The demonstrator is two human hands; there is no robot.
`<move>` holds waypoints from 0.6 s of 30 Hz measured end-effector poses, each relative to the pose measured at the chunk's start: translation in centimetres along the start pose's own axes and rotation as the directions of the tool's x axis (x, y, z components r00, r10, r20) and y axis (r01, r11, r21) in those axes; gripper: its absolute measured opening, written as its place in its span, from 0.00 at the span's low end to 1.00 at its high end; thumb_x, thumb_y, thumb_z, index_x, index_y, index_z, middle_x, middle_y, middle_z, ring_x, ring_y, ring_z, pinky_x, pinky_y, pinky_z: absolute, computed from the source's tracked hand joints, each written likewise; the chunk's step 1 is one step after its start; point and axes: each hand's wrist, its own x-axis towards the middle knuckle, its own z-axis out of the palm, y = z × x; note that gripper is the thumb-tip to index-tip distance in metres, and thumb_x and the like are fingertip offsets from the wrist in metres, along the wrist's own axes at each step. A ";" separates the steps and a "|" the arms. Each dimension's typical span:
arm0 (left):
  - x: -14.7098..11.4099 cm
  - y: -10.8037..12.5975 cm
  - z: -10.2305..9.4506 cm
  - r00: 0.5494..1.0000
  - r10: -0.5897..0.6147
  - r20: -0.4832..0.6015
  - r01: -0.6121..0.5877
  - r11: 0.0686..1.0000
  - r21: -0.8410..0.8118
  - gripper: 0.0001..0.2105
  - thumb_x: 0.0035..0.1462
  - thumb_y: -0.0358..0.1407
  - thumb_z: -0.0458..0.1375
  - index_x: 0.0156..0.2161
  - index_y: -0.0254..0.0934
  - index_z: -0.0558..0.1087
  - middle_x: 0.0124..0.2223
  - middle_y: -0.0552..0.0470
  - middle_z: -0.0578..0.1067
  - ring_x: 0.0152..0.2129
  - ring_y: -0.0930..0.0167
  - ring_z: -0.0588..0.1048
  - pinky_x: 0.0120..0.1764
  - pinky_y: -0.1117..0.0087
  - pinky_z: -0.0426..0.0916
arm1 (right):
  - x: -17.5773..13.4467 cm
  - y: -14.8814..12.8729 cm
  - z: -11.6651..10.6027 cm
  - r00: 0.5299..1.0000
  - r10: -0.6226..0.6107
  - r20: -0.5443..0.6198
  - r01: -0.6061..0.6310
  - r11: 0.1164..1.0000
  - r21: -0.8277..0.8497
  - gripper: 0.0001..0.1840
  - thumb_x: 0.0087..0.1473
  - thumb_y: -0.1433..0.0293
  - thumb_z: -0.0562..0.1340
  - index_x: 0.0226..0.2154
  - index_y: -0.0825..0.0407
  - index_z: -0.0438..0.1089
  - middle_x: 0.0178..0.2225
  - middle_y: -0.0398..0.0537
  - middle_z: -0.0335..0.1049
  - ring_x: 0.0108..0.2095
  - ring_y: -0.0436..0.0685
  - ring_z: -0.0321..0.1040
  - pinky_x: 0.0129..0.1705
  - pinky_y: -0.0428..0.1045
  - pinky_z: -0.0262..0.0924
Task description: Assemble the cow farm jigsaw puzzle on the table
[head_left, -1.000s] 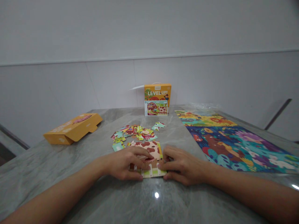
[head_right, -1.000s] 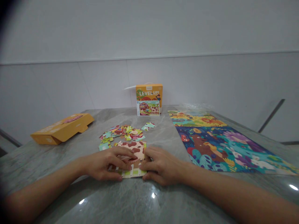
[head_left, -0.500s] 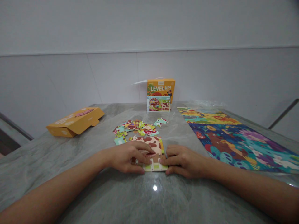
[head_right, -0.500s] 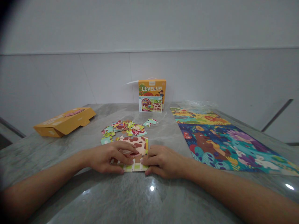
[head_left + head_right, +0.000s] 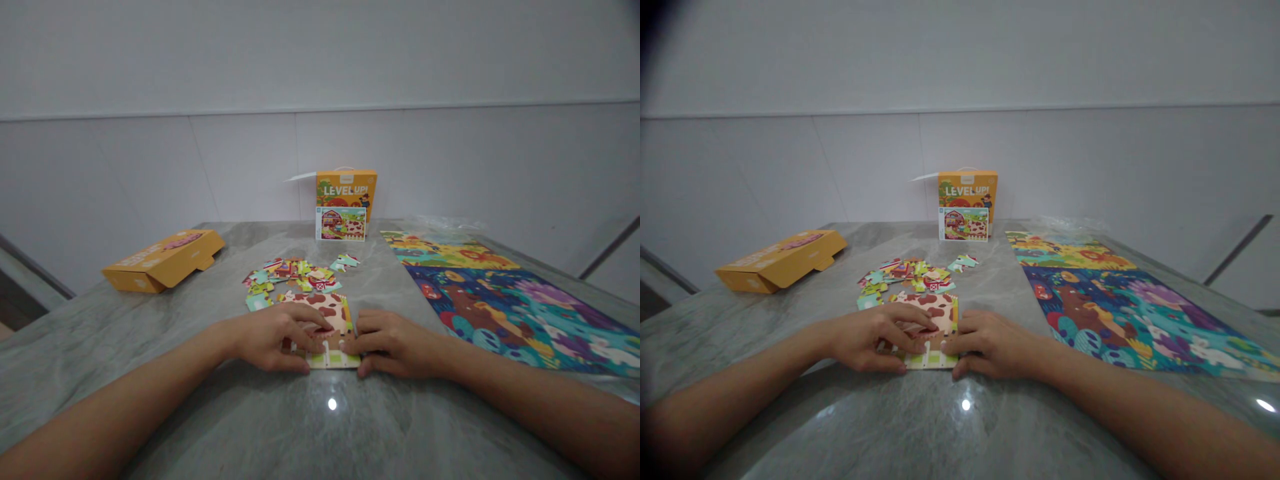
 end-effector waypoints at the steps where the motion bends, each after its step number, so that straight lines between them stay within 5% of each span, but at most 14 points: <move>1: 0.0 0.0 0.0 1.000 0.000 -0.001 0.000 1.000 -0.003 0.13 0.58 0.38 0.63 0.48 0.40 0.79 0.59 0.42 0.72 0.57 0.59 0.69 0.59 0.54 0.64 | 0.0 0.0 0.0 1.000 0.004 0.000 -0.004 1.000 -0.008 0.19 0.63 0.57 0.59 0.48 0.53 0.74 0.36 0.51 0.73 0.39 0.56 0.66 0.41 0.51 0.58; 18: 0.1 0.3 -0.2 1.000 -0.012 0.001 0.012 1.000 -0.002 0.13 0.58 0.38 0.64 0.48 0.40 0.79 0.59 0.42 0.73 0.57 0.59 0.69 0.59 0.53 0.64 | 0.0 0.0 -0.2 0.998 0.047 0.035 -0.045 0.998 -0.048 0.18 0.62 0.58 0.61 0.49 0.50 0.74 0.37 0.49 0.72 0.39 0.54 0.66 0.40 0.49 0.58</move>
